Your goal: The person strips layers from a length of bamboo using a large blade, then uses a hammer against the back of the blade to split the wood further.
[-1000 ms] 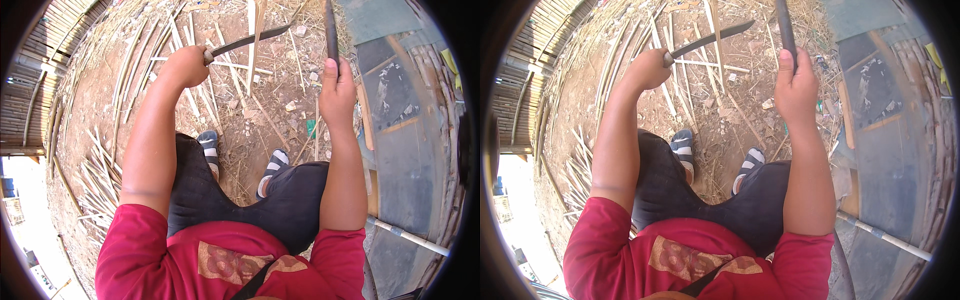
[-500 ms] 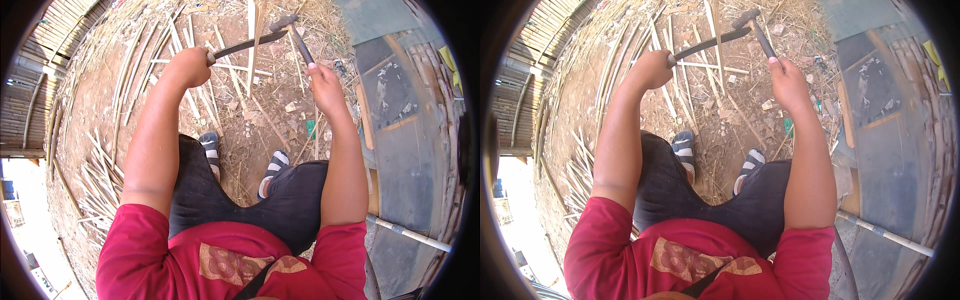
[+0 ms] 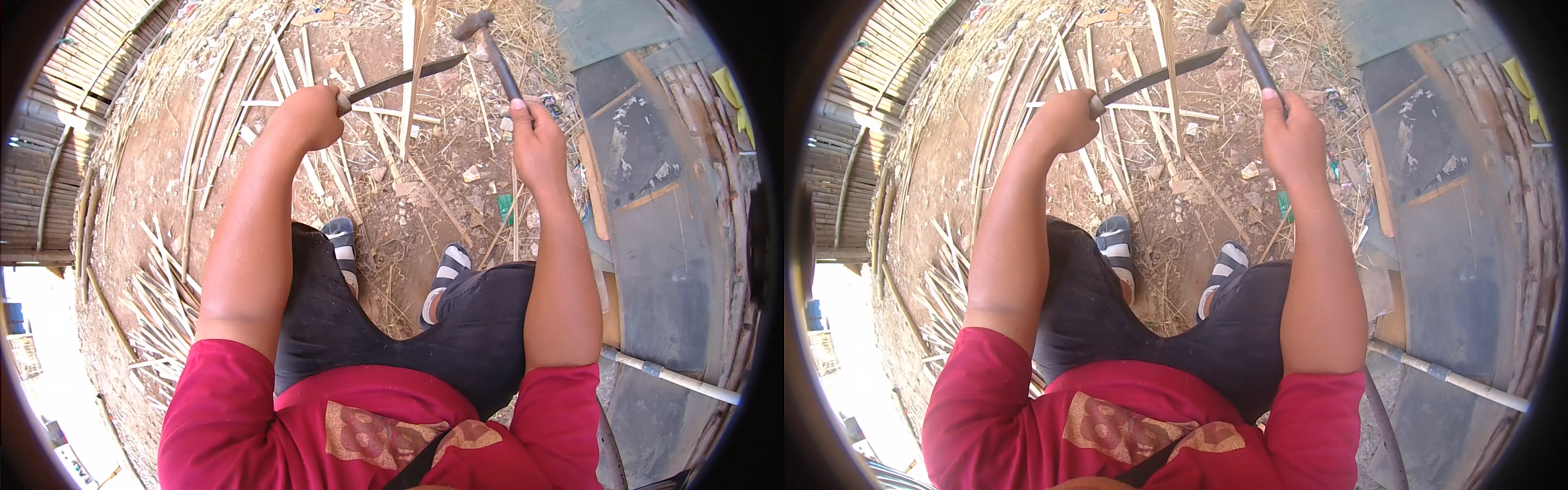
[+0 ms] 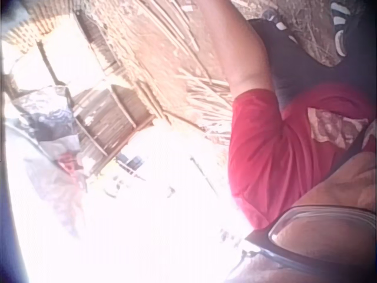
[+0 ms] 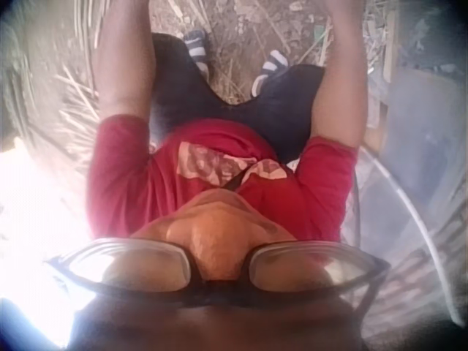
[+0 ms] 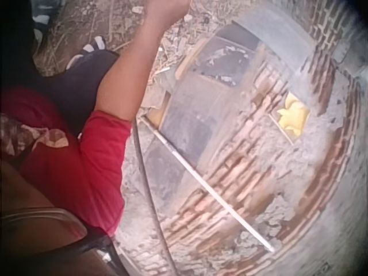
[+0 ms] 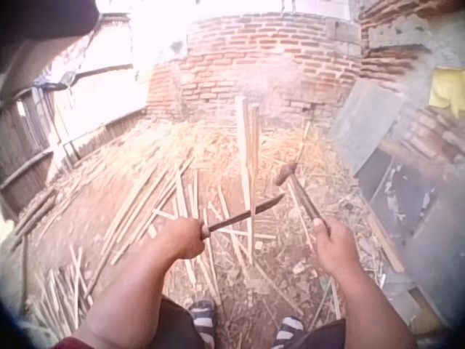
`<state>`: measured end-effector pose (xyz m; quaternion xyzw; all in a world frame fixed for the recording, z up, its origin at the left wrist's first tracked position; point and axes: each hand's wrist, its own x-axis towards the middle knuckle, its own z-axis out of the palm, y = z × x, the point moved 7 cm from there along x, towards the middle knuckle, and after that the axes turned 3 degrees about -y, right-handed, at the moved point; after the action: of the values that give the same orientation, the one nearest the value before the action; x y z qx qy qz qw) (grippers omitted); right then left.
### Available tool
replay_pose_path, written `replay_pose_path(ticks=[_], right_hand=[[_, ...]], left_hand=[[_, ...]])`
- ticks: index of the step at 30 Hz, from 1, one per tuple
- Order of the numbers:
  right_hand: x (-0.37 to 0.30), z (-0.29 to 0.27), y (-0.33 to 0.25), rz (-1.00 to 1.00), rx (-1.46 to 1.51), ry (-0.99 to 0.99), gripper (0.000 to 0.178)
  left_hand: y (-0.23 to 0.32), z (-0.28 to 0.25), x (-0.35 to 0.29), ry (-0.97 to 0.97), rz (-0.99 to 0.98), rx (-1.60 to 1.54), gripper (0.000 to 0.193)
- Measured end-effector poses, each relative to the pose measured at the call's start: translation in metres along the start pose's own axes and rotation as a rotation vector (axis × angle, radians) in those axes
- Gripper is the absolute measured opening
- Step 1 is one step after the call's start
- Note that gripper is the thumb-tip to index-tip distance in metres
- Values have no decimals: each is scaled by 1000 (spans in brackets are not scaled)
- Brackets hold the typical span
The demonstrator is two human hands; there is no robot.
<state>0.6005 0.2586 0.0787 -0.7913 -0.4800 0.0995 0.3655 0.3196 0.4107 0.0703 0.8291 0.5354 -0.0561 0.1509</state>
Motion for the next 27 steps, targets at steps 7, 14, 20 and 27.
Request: replay_pose_path(ticks=[7, 14, 20, 27], right_hand=[[-2, 11, 9, 2, -4, -51, 43], [-1, -3, 7, 13, 109, 10, 47], [-2, 12, -24, -73, 59, 21, 43], [10, 4, -3, -38, 64, 86, 46]], left_hand=[[-2, 6, 11, -12, -14, 16, 35], [-18, 9, 15, -25, 20, 2, 35], [-10, 14, 17, -11, 15, 103, 48], [-16, 28, 30, -39, 1, 98, 44]])
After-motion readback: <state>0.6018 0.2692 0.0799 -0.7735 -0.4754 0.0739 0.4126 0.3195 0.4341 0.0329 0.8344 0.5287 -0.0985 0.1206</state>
